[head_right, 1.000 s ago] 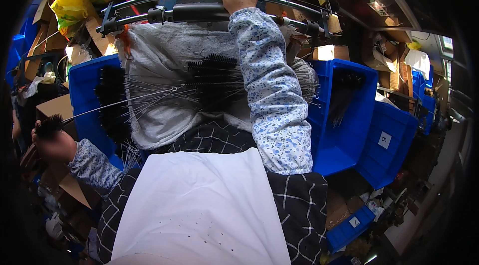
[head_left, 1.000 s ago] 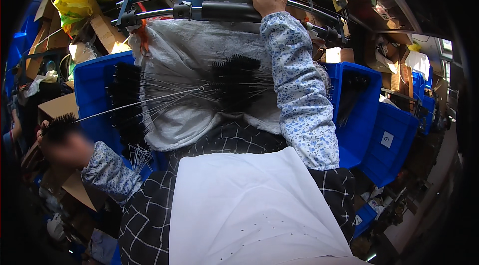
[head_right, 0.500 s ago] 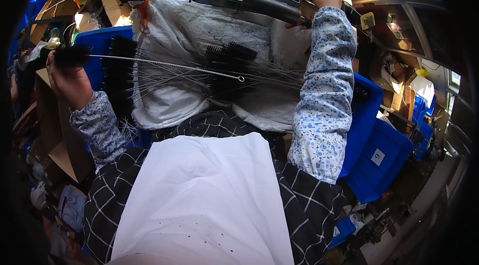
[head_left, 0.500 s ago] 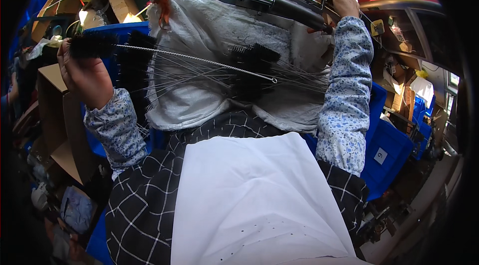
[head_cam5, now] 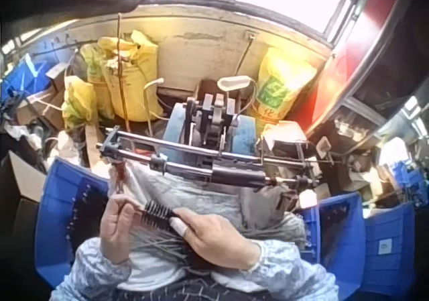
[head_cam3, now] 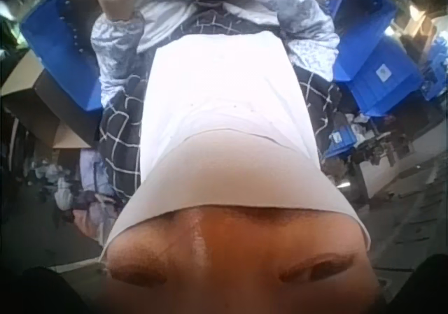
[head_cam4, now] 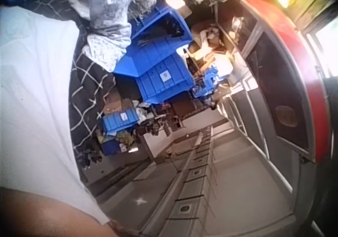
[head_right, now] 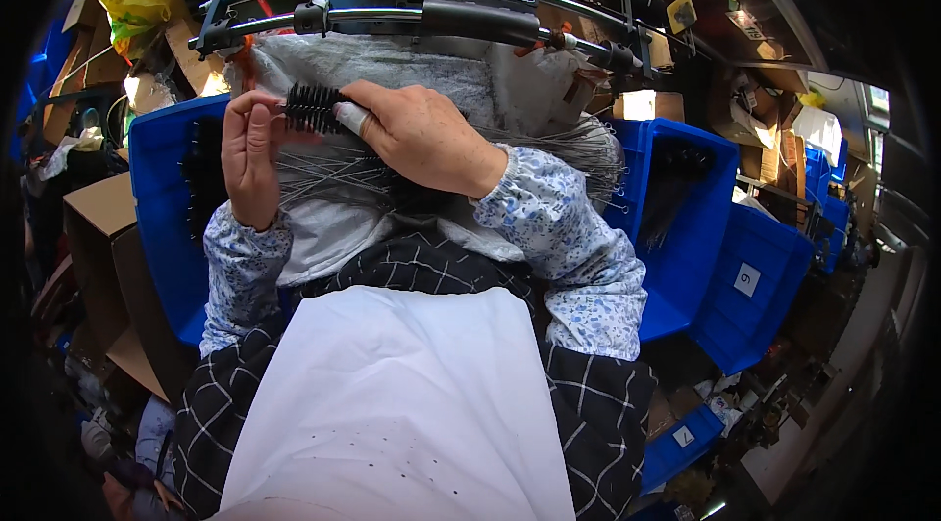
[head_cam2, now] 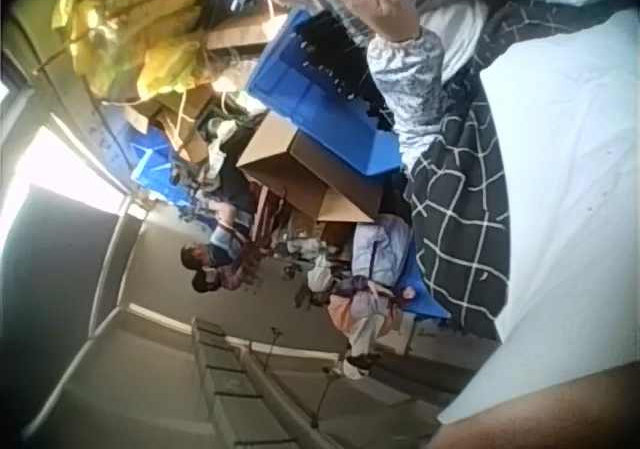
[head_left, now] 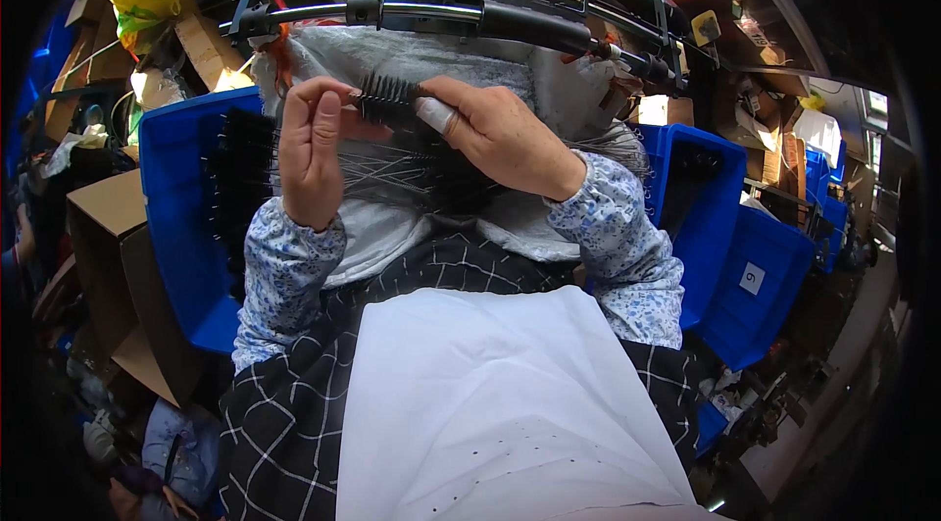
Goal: The person repeatedly picks up a bundle of black bristles and a metal wire handle, then inserts the bristles into the handle to assemble a brush. The person performs this repetitive assembly action continuously throughout the video, handling the components one at a time.
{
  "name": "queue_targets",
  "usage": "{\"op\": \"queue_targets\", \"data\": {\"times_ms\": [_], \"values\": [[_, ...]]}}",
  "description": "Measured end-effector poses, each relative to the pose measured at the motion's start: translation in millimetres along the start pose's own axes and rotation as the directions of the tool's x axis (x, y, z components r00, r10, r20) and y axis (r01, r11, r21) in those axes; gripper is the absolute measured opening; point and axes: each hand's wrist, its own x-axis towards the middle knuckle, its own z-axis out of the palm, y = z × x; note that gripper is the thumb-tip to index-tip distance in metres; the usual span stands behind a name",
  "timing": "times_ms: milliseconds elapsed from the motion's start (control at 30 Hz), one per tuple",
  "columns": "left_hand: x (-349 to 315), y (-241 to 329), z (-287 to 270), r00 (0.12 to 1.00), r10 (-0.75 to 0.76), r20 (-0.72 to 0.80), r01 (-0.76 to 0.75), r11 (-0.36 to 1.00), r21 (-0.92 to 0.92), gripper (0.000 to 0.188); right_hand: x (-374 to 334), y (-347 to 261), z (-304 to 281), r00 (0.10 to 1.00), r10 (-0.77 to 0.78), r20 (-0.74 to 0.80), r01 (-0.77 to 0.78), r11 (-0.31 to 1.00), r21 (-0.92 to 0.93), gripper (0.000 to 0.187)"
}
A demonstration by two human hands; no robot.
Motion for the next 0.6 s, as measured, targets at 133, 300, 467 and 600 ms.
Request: {"op": "queue_targets", "data": {"times_ms": [133, 300, 467, 600], "values": [[7.1, -3.2, -110.0, 0.985, -0.014, -0.171, 0.115, 0.795, 0.596, 0.027, 30.7, 68.5, -57.7, 0.833, -0.172, -0.525, -0.213, 0.777, -0.593, 0.022], [-9.7, -37.3, -192.9, 0.967, -0.111, -0.231, 0.256, 0.399, 0.881, 0.023, 61.6, 129.0, -83.1, 0.775, -0.177, -0.606, -0.462, 0.496, -0.735, 0.024], [-9.7, -36.3, -186.3, 0.915, -0.256, -0.311, 0.401, 0.505, 0.764, 0.023, 67.5, 114.3, -87.4, 0.810, -0.074, -0.582, -0.457, 0.542, -0.705, 0.027], [-16.2, -42.3, -188.1, 0.959, -0.090, -0.270, 0.278, 0.497, 0.822, 0.023, 71.2, 106.0, -87.3, 0.804, -0.009, -0.595, -0.450, 0.646, -0.617, 0.023]]}}
